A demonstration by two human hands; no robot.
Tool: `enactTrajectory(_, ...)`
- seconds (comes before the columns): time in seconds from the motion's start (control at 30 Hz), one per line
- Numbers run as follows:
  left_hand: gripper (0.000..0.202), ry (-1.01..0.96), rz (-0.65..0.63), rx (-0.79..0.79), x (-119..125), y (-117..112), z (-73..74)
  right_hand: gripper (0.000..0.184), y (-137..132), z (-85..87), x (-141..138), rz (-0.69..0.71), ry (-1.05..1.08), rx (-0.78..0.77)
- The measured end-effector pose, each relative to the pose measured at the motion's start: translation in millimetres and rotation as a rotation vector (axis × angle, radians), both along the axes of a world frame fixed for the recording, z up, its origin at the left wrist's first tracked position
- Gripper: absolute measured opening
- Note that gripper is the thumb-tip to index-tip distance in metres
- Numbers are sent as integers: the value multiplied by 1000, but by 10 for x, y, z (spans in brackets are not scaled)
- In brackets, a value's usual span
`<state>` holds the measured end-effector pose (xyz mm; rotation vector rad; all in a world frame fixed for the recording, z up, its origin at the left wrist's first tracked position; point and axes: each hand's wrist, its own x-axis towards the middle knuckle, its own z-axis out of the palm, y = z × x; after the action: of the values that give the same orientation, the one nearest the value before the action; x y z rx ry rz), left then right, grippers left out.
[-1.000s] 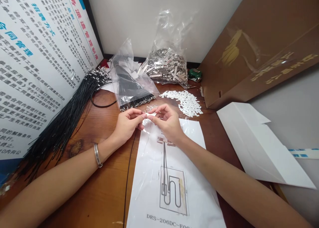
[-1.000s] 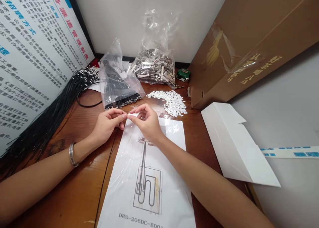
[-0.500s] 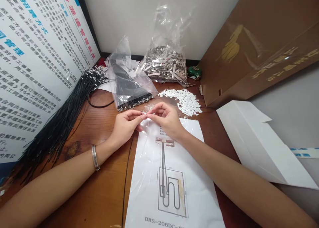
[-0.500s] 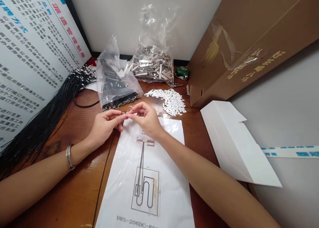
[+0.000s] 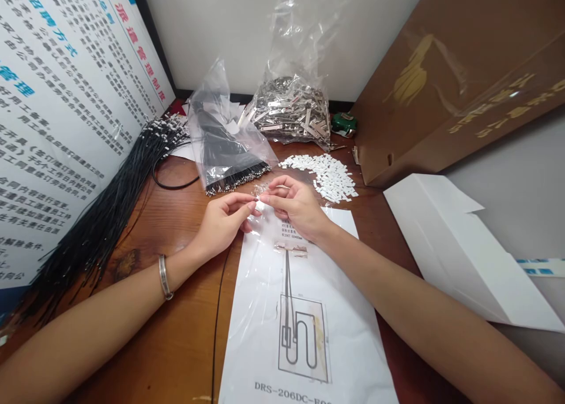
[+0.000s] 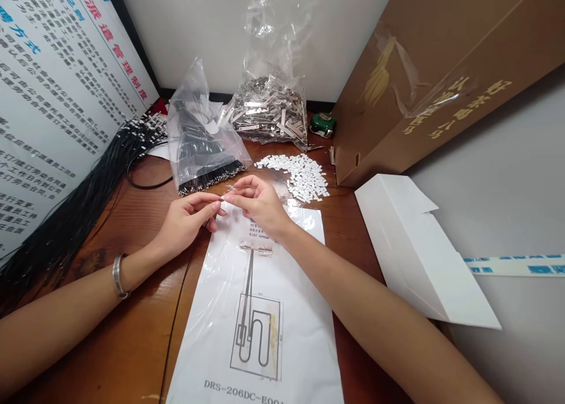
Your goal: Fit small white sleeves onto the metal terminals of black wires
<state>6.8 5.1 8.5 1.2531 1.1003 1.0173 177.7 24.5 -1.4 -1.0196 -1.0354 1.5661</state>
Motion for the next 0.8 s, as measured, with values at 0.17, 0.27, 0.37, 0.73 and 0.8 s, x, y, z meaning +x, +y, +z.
enactTrajectory(0.17, 23, 48, -3, 36, 8, 4, 6, 43, -1, 10, 11, 17, 10, -22)
enactTrajectory(0.27, 23, 66, -6, 42, 12, -3, 5, 42, 9, 5, 20, 43, 19, -29)
enactTrajectory(0.37, 24, 82, -12, 44, 18, -11, 4, 42, 18, 14, 23, 62, 9, -34)
enactTrajectory(0.73, 25, 107, -11, 72, 13, -15, -18, 39, 30, 19, 45, 106, -11, -27)
enactTrajectory(0.8, 23, 119, -20, 79, 9, -13, -26, 38, 25, 21, 47, 110, -21, -15)
